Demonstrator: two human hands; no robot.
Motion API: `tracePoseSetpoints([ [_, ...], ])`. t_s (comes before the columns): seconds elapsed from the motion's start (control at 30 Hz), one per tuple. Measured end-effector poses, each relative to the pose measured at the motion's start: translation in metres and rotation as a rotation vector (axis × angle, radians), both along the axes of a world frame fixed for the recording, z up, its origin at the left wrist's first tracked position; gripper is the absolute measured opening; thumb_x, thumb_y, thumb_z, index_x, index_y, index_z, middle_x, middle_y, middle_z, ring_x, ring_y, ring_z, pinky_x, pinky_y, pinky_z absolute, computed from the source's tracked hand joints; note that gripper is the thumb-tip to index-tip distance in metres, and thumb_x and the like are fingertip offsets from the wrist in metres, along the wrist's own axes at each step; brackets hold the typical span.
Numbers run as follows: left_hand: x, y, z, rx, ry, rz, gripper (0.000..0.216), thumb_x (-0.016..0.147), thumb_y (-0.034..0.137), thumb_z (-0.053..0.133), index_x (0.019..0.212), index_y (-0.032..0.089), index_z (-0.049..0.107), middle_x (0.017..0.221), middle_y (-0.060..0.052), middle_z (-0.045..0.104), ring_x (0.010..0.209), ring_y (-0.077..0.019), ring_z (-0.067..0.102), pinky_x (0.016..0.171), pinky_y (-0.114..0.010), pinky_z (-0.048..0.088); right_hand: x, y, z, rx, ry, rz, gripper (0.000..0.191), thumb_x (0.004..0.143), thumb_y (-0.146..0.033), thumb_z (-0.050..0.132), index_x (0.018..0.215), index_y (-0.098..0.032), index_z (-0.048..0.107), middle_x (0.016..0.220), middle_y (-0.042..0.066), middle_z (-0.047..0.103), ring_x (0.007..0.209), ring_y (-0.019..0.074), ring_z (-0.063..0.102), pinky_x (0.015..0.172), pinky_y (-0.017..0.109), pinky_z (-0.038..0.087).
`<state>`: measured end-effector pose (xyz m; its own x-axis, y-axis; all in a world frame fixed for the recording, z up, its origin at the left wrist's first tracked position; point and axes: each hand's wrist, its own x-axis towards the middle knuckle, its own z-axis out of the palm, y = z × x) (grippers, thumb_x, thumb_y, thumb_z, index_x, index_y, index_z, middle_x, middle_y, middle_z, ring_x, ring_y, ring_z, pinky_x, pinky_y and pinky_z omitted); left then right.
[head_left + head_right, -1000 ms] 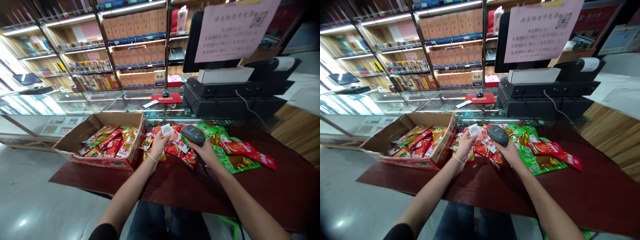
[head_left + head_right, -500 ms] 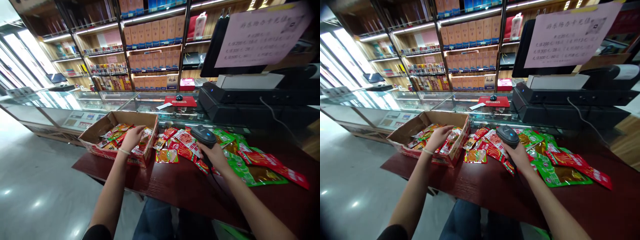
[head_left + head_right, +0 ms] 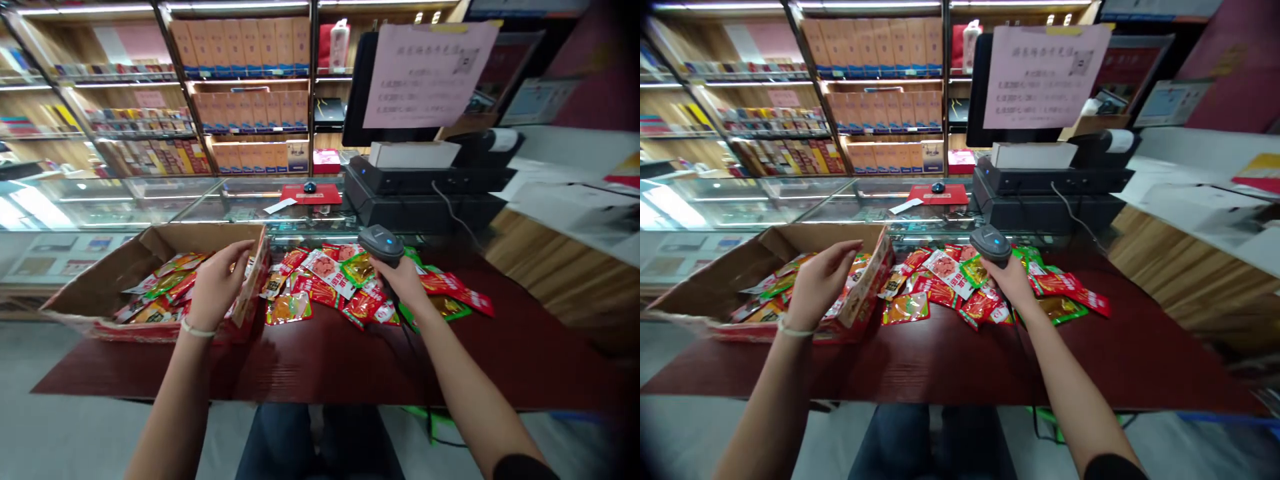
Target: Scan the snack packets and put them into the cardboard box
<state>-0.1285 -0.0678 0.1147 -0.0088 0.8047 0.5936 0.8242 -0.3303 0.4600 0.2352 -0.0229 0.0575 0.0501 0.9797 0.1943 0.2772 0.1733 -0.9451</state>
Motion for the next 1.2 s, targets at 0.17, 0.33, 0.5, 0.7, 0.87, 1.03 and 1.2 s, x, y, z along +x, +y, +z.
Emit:
tracePoseSetpoints([
  [0.17,0.079,0.025,-0.008,-0.027,-0.017,-0.227,0.031,0.096,0.033,0.045,0.117,0.024,0.066,0.114,-0.003,0.072,0.103,-0.0197,0.067,0.094,-0.032,0.05,0.041,0.006,-0.005,0.01,0.011,-0.141,0.036,0.076,-0.053,0.071,0.064,-0.024,0.054,0.047,-0.002,0.055,0.037,0.0143,0.048,0.038,0.028,0.038],
  [0.33,0.179,0.079,-0.067,-0.148,0.035,-0.52,0.033,0.094,0.031,0.049,0.122,0.019,0.062,0.122,-0.01,0.067,0.111,-0.0226,0.062,0.099,-0.035,0.047,0.073,0.012,-0.02,0.06,0.009,-0.242,0.035,0.078,-0.051,0.07,0.063,-0.024,0.054,0.047,-0.003,0.054,0.037,0.014,0.049,0.041,0.028,0.039],
  [0.5,0.243,0.109,-0.118,-0.164,0.2,-0.543,0.052,0.086,0.039,0.062,0.131,0.013,0.055,0.133,-0.017,0.056,0.123,-0.0296,0.052,0.106,-0.041,0.04,0.09,0.012,-0.022,0.039,0.089,-0.262,0.033,0.079,-0.051,0.069,0.068,-0.023,0.056,0.05,-0.002,0.055,0.038,0.0143,0.05,0.04,0.028,0.04],
  [0.7,0.257,0.112,-0.137,-0.187,0.309,-0.348,0.062,0.082,0.035,0.064,0.139,0.017,0.048,0.128,-0.015,0.058,0.12,-0.0333,0.051,0.1,-0.046,0.042,0.091,0.012,-0.022,0.027,0.15,-0.3,0.034,0.075,-0.051,0.072,0.066,-0.023,0.055,0.048,-0.002,0.055,0.037,0.014,0.05,0.038,0.027,0.04],
  [0.87,0.244,0.112,-0.12,-0.208,0.177,-0.369,0.039,0.09,0.017,0.047,0.126,0.017,0.062,0.113,-0.013,0.068,0.105,-0.0273,0.062,0.091,-0.038,0.047,0.086,0.011,-0.023,0.058,0.182,-0.286,0.032,0.076,-0.048,0.072,0.067,-0.021,0.057,0.048,-0.003,0.054,0.036,0.012,0.048,0.037,0.025,0.038],
  [1.03,0.202,0.112,-0.094,-0.211,-0.458,-0.376,0.03,0.09,0.031,0.055,0.115,0.02,0.067,0.107,-0.008,0.072,0.099,-0.0253,0.066,0.088,-0.036,0.048,0.078,0.01,-0.026,0.082,0.285,-0.233,0.032,0.079,-0.047,0.07,0.065,-0.02,0.058,0.052,-0.002,0.055,0.038,0.0103,0.048,0.038,0.024,0.038],
  [1.2,0.16,0.107,-0.109,-0.437,-1.291,-0.533,0.039,0.076,0.045,0.073,0.1,0.014,0.068,0.091,-0.006,0.074,0.09,-0.0216,0.069,0.084,-0.034,0.052,0.053,0.005,-0.029,-0.009,0.296,-0.104,0.034,0.077,-0.048,0.073,0.063,-0.021,0.058,0.049,-0.002,0.054,0.037,0.0112,0.047,0.038,0.025,0.037],
])
